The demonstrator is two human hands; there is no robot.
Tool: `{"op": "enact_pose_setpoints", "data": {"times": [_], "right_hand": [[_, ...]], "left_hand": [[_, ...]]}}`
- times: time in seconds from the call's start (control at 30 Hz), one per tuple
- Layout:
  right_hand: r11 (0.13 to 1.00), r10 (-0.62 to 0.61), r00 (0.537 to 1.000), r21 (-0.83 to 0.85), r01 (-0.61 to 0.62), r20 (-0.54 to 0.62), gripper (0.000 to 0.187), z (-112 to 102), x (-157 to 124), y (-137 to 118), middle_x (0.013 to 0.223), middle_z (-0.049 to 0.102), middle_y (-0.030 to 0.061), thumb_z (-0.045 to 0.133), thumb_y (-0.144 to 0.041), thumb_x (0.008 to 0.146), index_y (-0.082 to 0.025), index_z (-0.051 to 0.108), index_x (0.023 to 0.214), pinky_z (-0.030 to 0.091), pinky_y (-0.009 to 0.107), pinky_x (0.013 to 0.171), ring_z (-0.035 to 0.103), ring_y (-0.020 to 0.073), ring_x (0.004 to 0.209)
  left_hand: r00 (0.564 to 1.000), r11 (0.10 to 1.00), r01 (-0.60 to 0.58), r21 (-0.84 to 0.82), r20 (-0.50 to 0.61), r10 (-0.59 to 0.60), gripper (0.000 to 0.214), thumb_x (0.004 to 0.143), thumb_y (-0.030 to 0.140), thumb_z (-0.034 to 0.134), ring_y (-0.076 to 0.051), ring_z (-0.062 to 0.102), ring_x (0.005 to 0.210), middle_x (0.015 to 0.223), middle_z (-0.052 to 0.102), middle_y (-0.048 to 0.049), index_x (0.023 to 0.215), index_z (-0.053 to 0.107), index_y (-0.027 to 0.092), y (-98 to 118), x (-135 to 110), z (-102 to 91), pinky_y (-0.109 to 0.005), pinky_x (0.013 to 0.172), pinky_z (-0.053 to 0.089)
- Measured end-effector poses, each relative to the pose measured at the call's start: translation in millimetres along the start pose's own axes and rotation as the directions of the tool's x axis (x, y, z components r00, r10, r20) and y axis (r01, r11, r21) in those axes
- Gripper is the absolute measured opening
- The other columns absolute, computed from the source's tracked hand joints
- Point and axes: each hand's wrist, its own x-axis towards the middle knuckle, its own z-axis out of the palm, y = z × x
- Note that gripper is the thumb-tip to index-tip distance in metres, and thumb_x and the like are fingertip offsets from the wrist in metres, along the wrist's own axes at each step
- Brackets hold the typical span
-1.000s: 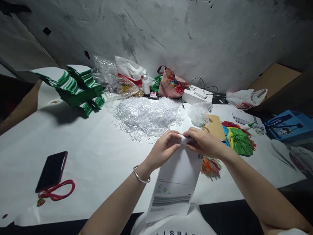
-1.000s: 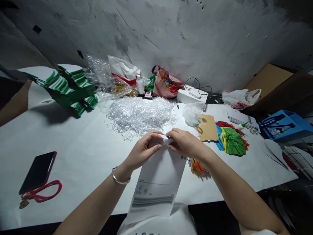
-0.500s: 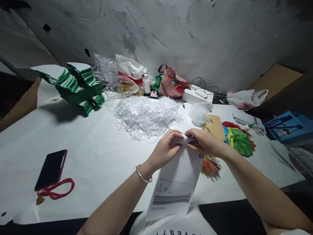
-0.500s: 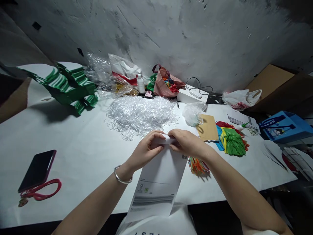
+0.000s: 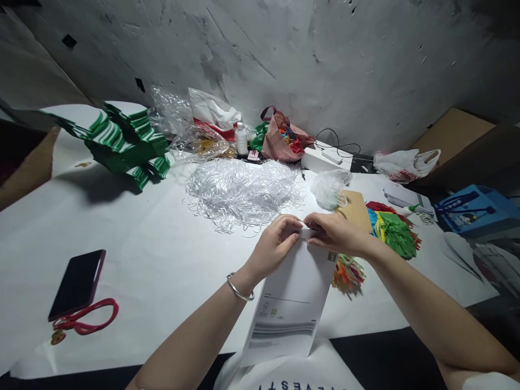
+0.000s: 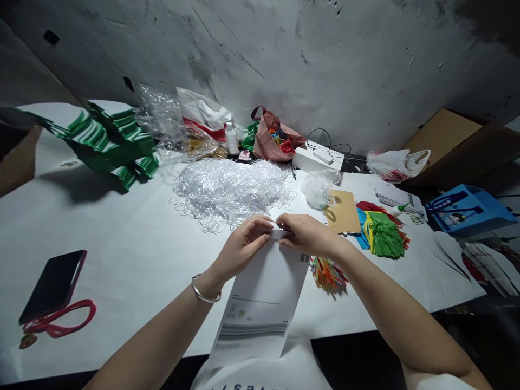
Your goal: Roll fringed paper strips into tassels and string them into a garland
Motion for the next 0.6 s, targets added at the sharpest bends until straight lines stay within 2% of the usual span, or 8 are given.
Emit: {"op": "enact_pose_setpoints", "data": {"times": [0.1, 0.2, 0.37, 0.6], "right_hand": [[0.999, -0.018, 1.0, 0.033, 0.018, -0.007, 0.027, -3.4, -0.6, -3.0, 0.091, 0.064, 0.0053, 0.063, -0.023, 0.086, -0.017, 0.055, 0.112, 0.042, 0.025, 0.065, 0.058, 0.0155, 0.074], [0.999, -0.032, 0.999, -0.027, 0.032, -0.02, 0.035, -4.5, -3.1, -6.1, 0.099, 0.064, 0.0079, 0.062, -0.02, 0.086, -0.017, 0.054, 0.119, 0.045, 0.028, 0.071, 0.061, 0.0186, 0.083], [0.998, -0.035, 0.998, -0.06, 0.031, -0.061, 0.033, -4.2, -7.0, -6.6, 0.101, 0.065, 0.0075, 0.06, -0.017, 0.085, -0.019, 0.056, 0.118, 0.047, 0.029, 0.077, 0.062, 0.0201, 0.091], [0.996, -0.026, 0.998, -0.086, 0.02, -0.065, 0.03, -3.2, -7.2, -4.8, 0.1, 0.065, 0.0075, 0.056, -0.018, 0.087, -0.019, 0.056, 0.117, 0.048, 0.03, 0.075, 0.062, 0.0203, 0.09]], "left_hand": [[1.0, 1.0, 0.002, 0.012, -0.015, -0.002, 0.012, 0.09, 0.015, 0.057, -0.021, 0.059, 0.104, 0.111, 0.059, -0.007, 0.099, 0.062, 0.021, -0.6, 1.2, -0.3, -0.037, 0.091, 0.049], [1.0, 0.998, -0.013, 0.055, -0.011, 0.014, 0.013, 0.089, 0.015, 0.058, -0.021, 0.058, 0.106, 0.109, 0.06, -0.0065, 0.099, 0.062, 0.021, 0.5, 2.3, -1.1, -0.038, 0.092, 0.049], [0.998, 0.999, -0.027, 0.035, 0.055, 0.025, 0.023, 0.085, 0.013, 0.063, -0.019, 0.057, 0.104, 0.11, 0.057, -0.0057, 0.105, 0.059, 0.022, 1.1, 2.2, -2.4, -0.037, 0.091, 0.053], [0.994, 1.0, -0.007, -0.012, 0.108, 0.009, 0.029, 0.083, 0.013, 0.063, -0.022, 0.055, 0.108, 0.115, 0.054, -0.0071, 0.11, 0.058, 0.023, -1.7, 3.0, -3.6, -0.04, 0.091, 0.057]]}}
